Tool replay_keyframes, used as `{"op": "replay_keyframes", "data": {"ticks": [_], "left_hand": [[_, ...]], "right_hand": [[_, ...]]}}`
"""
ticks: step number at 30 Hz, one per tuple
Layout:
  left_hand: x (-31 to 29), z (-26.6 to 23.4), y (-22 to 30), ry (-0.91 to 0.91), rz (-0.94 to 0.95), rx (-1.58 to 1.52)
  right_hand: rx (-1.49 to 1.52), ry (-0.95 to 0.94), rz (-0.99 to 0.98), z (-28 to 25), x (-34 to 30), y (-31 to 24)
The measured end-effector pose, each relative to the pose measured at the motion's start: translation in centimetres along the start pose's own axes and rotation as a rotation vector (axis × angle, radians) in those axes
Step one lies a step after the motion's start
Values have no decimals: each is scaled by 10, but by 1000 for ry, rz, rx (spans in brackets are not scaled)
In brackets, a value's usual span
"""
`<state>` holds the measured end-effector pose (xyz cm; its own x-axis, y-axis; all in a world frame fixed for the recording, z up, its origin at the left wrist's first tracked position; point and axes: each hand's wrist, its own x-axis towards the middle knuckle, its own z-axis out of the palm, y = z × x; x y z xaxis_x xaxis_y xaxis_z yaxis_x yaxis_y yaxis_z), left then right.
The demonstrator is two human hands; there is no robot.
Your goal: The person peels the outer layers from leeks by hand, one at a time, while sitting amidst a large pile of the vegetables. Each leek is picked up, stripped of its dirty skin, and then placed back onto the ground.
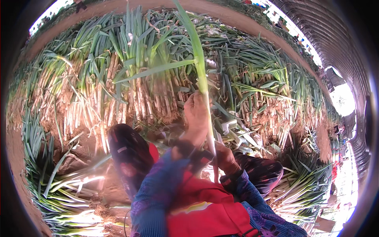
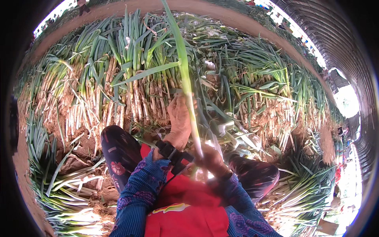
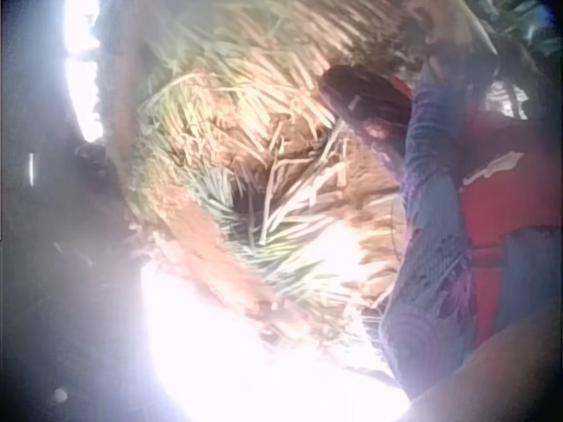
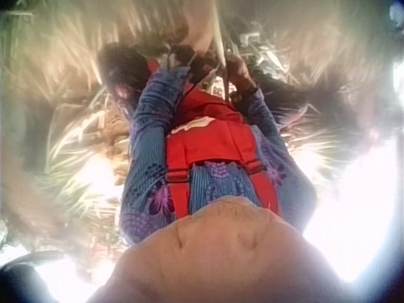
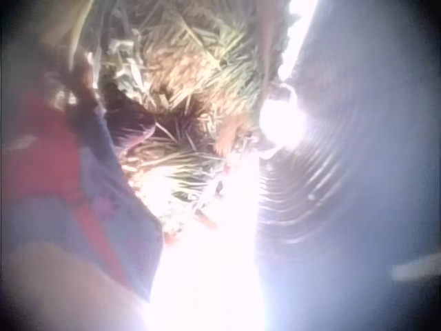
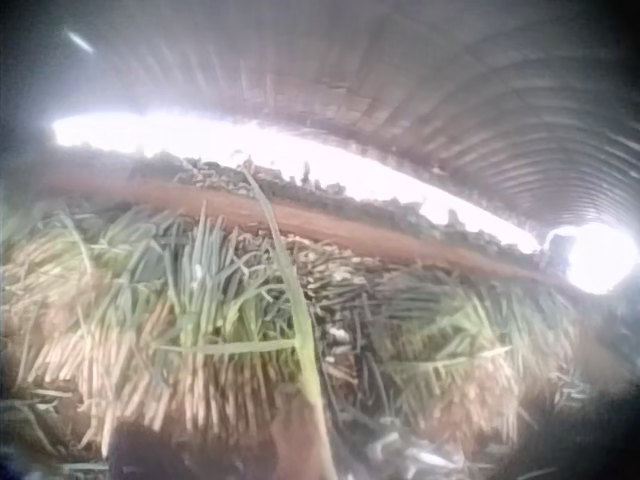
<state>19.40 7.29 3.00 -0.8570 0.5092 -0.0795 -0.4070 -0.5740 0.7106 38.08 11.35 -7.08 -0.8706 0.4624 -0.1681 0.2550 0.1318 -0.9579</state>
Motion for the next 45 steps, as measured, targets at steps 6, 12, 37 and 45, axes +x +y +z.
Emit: {"op": "replay_keyframes", "data": {"ticks": [6, 12, 37, 45], "left_hand": [[-1, -5, 1, -2, -144, -92], [12, -30, 10, -218, -563, -205], [14, -139, -22, -822, -194, 1487], [-11, -51, 24, -468, 296, 482]], "right_hand": [[179, -51, 61, -2, -5, -15], [125, -131, 11, 2, -9, -32], [884, -392, 209, -1, -1, -64], [723, -82, 218, 9, 3, -71]]}}
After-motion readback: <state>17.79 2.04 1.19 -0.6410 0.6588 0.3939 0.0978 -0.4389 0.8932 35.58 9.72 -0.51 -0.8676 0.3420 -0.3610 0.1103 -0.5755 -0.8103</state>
